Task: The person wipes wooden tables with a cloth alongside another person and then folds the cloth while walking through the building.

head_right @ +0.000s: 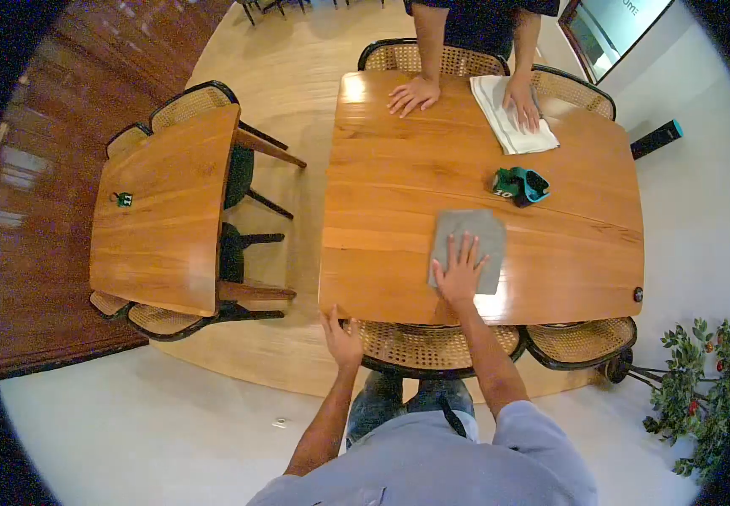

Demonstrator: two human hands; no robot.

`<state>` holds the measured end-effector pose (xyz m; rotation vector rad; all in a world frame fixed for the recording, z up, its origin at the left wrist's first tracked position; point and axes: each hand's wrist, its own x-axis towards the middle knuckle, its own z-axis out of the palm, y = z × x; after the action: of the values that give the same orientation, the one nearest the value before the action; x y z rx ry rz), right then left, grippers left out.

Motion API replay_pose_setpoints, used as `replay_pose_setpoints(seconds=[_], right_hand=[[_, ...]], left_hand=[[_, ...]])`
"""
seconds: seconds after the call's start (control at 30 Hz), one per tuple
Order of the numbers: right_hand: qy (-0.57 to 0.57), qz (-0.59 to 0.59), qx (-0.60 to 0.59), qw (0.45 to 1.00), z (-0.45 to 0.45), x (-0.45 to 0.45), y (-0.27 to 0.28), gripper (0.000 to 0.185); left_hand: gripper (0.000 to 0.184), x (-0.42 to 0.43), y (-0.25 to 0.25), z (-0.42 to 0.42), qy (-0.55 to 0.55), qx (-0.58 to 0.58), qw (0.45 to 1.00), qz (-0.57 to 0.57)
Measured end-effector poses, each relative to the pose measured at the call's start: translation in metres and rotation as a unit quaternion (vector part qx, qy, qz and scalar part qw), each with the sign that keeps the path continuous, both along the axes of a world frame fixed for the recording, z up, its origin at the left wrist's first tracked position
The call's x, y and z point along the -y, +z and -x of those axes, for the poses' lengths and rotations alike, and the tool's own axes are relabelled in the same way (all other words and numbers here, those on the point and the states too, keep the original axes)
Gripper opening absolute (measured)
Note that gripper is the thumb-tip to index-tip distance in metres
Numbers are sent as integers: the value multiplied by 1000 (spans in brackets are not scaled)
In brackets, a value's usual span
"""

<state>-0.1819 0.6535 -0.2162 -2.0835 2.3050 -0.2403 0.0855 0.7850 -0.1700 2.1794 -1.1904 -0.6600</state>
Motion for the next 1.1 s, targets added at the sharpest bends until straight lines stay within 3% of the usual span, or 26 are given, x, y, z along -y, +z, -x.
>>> replay_pose_setpoints(seconds=[0.03, 0.1, 0.13, 0.17, 0.23, 0.33, 0.4, 0.43, 0.53, 0.67, 0.8, 0.9, 1.0, 1.1], right_hand=[[1, 0, -2, 1000, -14, 6, 11, 71], [288, -132, 75, 945, -43, 8, 31, 69], [286, -135, 75, 946, -56, 7, 29, 69], [444, -146, 94, 879, -69, 5, 27, 69], [590, -150, 114, 785, -85, 11, 25, 68], [576, -107, 60, 808, -95, 58, 21, 67], [430, -47, 12, 902, -111, 94, 17, 74], [430, -48, 12, 902, -122, 101, 17, 74], [238, -22, 37, 970, -159, 121, 18, 75], [416, -102, 106, 897, -166, 27, 34, 74], [475, -158, 65, 863, -106, -70, 29, 70], [409, -196, 96, 886, -30, -95, 39, 68], [246, -172, 62, 952, 42, -91, 49, 70], [84, -107, 32, 990, 115, -69, 14, 71]], left_hand=[[57, 3, 2, 2, -5, -1, 1000, -7], [56, 5, 4, 3, 2, -29, 999, -17], [56, 6, 5, 1, 6, -50, 998, -23], [56, 8, 5, -1, 11, -71, 997, -28], [57, 5, 1, -2, 15, -66, 998, -18], [59, 9, -5, -4, 22, -57, 998, 9], [61, 7, -3, -3, 12, -46, 999, -3], [62, 6, -3, -3, 5, -42, 999, -7], [61, 5, -2, -3, 10, -59, 998, 4], [63, 5, -6, -7, 1, -35, 999, 30], [61, 4, -5, -8, -11, -3, 1000, 23], [57, 3, -4, -2, -25, -11, 999, 36], [53, 6, -5, -4, -16, -17, 996, 89], [48, 7, -4, -2, -13, 12, 993, 120]])
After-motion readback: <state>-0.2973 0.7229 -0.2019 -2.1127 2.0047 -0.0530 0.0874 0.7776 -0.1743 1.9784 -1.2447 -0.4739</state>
